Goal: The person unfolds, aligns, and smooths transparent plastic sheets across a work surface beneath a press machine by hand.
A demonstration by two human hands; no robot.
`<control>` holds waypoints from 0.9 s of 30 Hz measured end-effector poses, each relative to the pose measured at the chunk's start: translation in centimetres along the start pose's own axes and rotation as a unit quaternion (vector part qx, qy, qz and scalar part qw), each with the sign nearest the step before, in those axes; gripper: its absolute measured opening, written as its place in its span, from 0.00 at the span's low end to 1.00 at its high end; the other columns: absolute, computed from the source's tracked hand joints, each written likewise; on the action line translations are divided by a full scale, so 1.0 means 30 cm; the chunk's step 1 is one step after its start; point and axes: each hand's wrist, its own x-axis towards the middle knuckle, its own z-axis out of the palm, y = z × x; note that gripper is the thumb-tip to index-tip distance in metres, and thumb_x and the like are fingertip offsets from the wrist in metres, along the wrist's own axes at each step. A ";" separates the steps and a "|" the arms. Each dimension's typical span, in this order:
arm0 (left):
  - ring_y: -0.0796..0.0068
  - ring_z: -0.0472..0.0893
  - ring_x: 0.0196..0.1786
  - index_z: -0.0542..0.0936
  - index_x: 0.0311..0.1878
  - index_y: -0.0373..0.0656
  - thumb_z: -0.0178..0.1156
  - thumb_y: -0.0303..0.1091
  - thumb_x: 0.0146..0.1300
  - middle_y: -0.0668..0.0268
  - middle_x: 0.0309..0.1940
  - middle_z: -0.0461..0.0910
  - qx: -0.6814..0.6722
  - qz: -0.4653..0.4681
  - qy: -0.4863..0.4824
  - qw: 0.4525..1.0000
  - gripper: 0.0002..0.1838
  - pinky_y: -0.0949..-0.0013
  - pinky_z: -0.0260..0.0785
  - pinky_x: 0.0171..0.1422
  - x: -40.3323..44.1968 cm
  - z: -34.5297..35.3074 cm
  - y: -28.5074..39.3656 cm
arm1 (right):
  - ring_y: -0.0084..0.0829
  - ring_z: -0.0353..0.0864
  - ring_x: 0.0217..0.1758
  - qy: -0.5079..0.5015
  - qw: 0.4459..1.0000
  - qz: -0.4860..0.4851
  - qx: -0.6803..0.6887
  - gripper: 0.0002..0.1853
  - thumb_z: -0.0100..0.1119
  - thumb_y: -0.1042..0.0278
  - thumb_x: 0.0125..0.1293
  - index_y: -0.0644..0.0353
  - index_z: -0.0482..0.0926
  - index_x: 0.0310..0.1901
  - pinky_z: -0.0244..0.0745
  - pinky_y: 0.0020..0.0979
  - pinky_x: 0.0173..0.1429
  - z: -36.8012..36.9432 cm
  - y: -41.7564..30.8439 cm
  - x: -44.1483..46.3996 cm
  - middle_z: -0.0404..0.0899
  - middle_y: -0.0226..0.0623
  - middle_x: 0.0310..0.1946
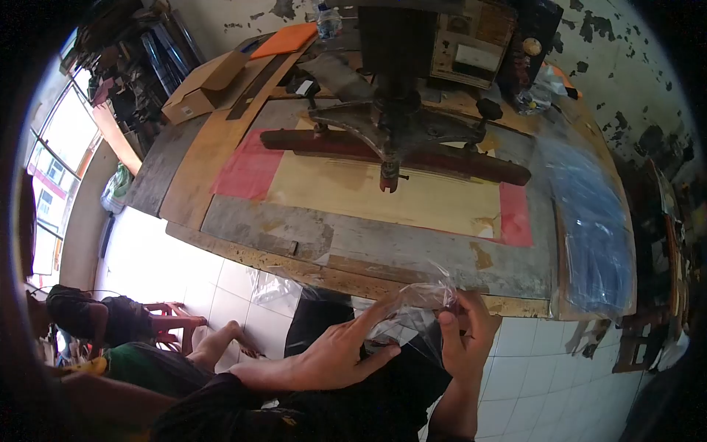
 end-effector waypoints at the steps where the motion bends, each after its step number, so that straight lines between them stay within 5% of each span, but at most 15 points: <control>1: 0.37 0.77 0.72 0.53 0.85 0.39 0.63 0.37 0.78 0.37 0.73 0.71 -0.027 -0.008 -0.010 1.000 0.41 0.50 0.76 0.70 0.001 0.001 0.001 | 0.23 0.79 0.32 0.002 1.000 -0.011 -0.002 0.25 0.65 0.52 0.79 0.71 0.83 0.58 0.73 0.25 0.41 0.004 0.000 -0.002 0.87 0.39 0.42; 2: 0.37 0.77 0.72 0.53 0.85 0.39 0.63 0.37 0.78 0.37 0.73 0.71 -0.026 -0.008 -0.009 1.000 0.41 0.50 0.76 0.70 0.006 0.003 -0.009 | 0.23 0.79 0.32 0.002 1.000 -0.012 -0.001 0.25 0.65 0.52 0.79 0.71 0.83 0.58 0.73 0.25 0.41 -0.001 -0.001 -0.005 0.87 0.39 0.42; 4: 0.37 0.82 0.67 0.54 0.84 0.38 0.63 0.37 0.79 0.40 0.72 0.75 0.014 0.141 0.045 0.989 0.40 0.52 0.77 0.68 0.025 0.010 -0.045 | 0.22 0.81 0.40 -0.037 0.999 0.023 -0.018 0.32 0.60 0.43 0.81 0.71 0.79 0.65 0.75 0.23 0.42 -0.023 -0.002 -0.012 0.85 0.35 0.44; 8: 0.50 0.83 0.69 0.61 0.83 0.36 0.60 0.36 0.81 0.47 0.63 0.84 -0.115 0.062 0.037 0.991 0.34 0.57 0.75 0.71 0.004 0.014 -0.046 | 0.23 0.82 0.43 -0.060 0.994 -0.022 -0.084 0.39 0.53 0.34 0.81 0.71 0.80 0.65 0.75 0.25 0.46 -0.036 0.056 -0.028 0.85 0.36 0.45; 10: 0.51 0.84 0.67 0.71 0.78 0.38 0.59 0.34 0.82 0.47 0.62 0.85 -0.176 -0.034 -0.034 0.983 0.25 0.58 0.72 0.73 0.006 -0.022 -0.009 | 0.29 0.81 0.48 -0.084 0.996 0.005 0.000 0.41 0.51 0.32 0.81 0.71 0.78 0.68 0.77 0.31 0.51 -0.009 0.026 -0.026 0.85 0.46 0.52; 14: 0.46 0.87 0.56 0.80 0.65 0.34 0.60 0.33 0.81 0.46 0.50 0.87 -0.139 0.041 -0.055 0.988 0.17 0.56 0.77 0.61 0.010 -0.015 -0.051 | 0.31 0.80 0.48 -0.126 0.991 0.038 0.014 0.43 0.50 0.30 0.80 0.71 0.76 0.70 0.77 0.32 0.54 -0.012 0.004 -0.011 0.84 0.46 0.55; 16: 0.47 0.88 0.47 0.82 0.62 0.34 0.58 0.32 0.82 0.46 0.45 0.88 -0.161 0.150 -0.001 0.975 0.14 0.56 0.77 0.54 0.015 0.003 -0.062 | 0.30 0.80 0.48 -0.129 0.991 0.006 -0.047 0.43 0.51 0.30 0.80 0.71 0.75 0.70 0.76 0.32 0.55 -0.012 -0.006 -0.001 0.83 0.46 0.56; 20: 0.48 0.88 0.44 0.83 0.61 0.36 0.59 0.31 0.81 0.47 0.42 0.88 -0.158 0.104 -0.064 0.980 0.13 0.56 0.77 0.50 0.003 -0.072 -0.058 | 0.33 0.82 0.51 -0.155 0.981 0.108 -0.032 0.42 0.57 0.33 0.79 0.71 0.75 0.70 0.74 0.38 0.62 -0.015 -0.041 -0.013 0.82 0.46 0.58; 22: 0.58 0.89 0.52 0.83 0.68 0.39 0.56 0.28 0.82 0.53 0.50 0.90 -0.095 -0.021 -0.061 0.993 0.17 0.62 0.78 0.59 0.001 -0.111 -0.026 | 0.41 0.83 0.58 -0.109 0.969 0.058 -0.215 0.39 0.63 0.36 0.76 0.67 0.75 0.71 0.70 0.45 0.71 0.003 -0.091 -0.010 0.82 0.46 0.60; 23: 0.60 0.90 0.50 0.85 0.63 0.40 0.58 0.28 0.81 0.55 0.49 0.91 -0.107 -0.026 -0.060 0.992 0.14 0.63 0.79 0.56 0.003 -0.123 -0.018 | 0.41 0.83 0.58 -0.109 0.969 0.057 -0.216 0.39 0.63 0.36 0.76 0.67 0.75 0.71 0.70 0.45 0.71 0.010 -0.093 -0.006 0.82 0.46 0.60; 25: 0.61 0.90 0.48 0.86 0.60 0.39 0.60 0.29 0.80 0.54 0.47 0.91 -0.098 0.012 -0.033 0.995 0.12 0.63 0.79 0.54 0.004 -0.122 -0.024 | 0.49 0.79 0.69 -0.080 0.941 -0.205 -0.256 0.38 0.69 0.38 0.72 0.61 0.76 0.71 0.65 0.51 0.77 0.024 -0.093 0.002 0.80 0.45 0.66; 27: 0.62 0.91 0.46 0.87 0.57 0.39 0.62 0.30 0.79 0.54 0.45 0.91 -0.089 0.049 -0.008 0.995 0.10 0.63 0.80 0.52 0.002 -0.125 -0.021 | 0.50 0.77 0.73 -0.147 0.932 -0.224 -0.243 0.39 0.71 0.38 0.69 0.60 0.76 0.71 0.66 0.52 0.77 0.035 -0.132 0.006 0.80 0.44 0.68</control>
